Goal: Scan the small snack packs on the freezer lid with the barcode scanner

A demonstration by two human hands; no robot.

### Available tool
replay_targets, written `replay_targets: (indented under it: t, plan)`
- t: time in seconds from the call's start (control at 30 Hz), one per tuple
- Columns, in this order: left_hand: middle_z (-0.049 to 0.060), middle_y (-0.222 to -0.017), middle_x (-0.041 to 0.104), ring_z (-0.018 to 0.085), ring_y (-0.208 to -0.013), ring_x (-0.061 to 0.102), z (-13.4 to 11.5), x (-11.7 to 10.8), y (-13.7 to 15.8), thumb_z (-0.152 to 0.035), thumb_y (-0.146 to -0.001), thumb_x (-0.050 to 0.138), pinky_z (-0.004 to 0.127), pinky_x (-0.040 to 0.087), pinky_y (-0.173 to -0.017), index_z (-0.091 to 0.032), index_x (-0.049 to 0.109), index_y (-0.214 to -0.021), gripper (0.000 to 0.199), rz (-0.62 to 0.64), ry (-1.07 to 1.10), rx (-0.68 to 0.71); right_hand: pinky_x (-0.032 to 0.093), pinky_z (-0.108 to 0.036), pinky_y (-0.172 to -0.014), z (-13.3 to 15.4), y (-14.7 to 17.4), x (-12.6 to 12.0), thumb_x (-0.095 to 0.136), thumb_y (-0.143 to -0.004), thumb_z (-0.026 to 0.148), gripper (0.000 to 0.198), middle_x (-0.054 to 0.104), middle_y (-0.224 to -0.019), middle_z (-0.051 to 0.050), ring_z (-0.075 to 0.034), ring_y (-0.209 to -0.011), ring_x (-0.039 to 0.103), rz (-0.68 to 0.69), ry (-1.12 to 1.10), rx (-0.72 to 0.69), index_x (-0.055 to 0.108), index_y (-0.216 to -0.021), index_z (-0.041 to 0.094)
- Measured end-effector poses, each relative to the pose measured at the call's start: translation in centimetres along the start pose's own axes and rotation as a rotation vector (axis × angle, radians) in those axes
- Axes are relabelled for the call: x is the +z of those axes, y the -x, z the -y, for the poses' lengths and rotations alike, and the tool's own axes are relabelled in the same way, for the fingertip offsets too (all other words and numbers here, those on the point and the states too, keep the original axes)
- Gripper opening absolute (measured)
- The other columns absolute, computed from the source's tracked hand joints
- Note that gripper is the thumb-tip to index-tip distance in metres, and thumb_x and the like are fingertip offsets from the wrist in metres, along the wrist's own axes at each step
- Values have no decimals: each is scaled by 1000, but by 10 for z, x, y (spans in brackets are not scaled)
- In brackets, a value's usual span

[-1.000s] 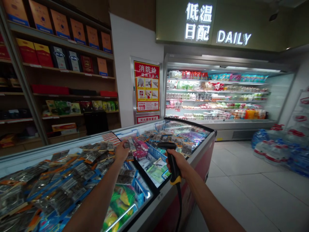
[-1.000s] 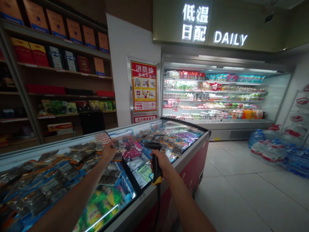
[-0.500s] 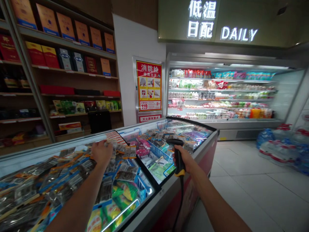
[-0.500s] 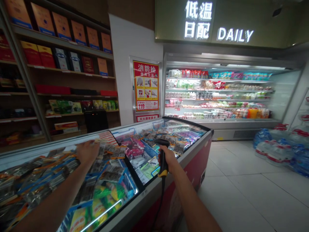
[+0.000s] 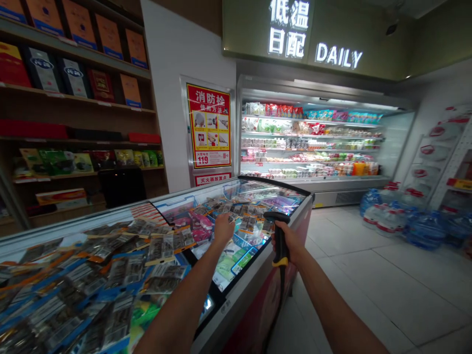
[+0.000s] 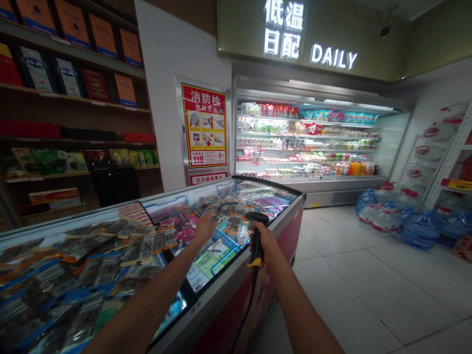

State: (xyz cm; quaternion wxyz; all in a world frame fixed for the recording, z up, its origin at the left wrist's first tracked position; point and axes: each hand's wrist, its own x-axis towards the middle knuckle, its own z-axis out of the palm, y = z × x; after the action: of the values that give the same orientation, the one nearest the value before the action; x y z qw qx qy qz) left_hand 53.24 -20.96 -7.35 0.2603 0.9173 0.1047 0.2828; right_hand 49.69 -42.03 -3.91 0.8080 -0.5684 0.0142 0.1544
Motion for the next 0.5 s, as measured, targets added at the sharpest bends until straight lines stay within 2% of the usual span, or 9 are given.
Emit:
replay_targets:
  t: [0.1, 0.2, 0.33, 0.5]
  plan:
    - [8, -107, 54, 17, -102, 46, -15, 36, 2, -21, -69, 50, 27, 32, -88, -19, 54, -107, 38, 141, 12, -3, 36, -21, -35, 3, -2, -9, 50, -69, 40, 25, 48, -49, 2, -9, -37, 44, -16, 8, 7, 47, -72, 16]
    - [9, -105, 55, 23, -103, 45, -24, 54, 6, -29, -69, 51, 35, 32, -85, -23, 53, -107, 39, 195, -3, -75, 37, -21, -35, 3, -1, -13, 51, -68, 42, 27, 48, -49, 3, -9, -38, 45, -8, 14, 6, 48, -75, 16]
    - [12, -102, 55, 30, -106, 41, -27, 59, 9, -24, -66, 54, 44, 29, -85, -22, 56, -103, 38, 175, 4, -153, 36, -21, -34, 2, -1, -13, 51, -67, 42, 26, 48, -49, 3, -9, -37, 45, -25, 17, 12, 46, -72, 17]
    - [10, -96, 59, 21, -92, 53, -13, 47, -2, -8, -64, 49, 29, 38, -75, -17, 55, -100, 38, 150, 156, -234, 35, -21, -33, -1, 1, -8, 49, -69, 41, 25, 47, -48, 3, -8, -36, 44, 4, 41, 15, 47, -73, 16]
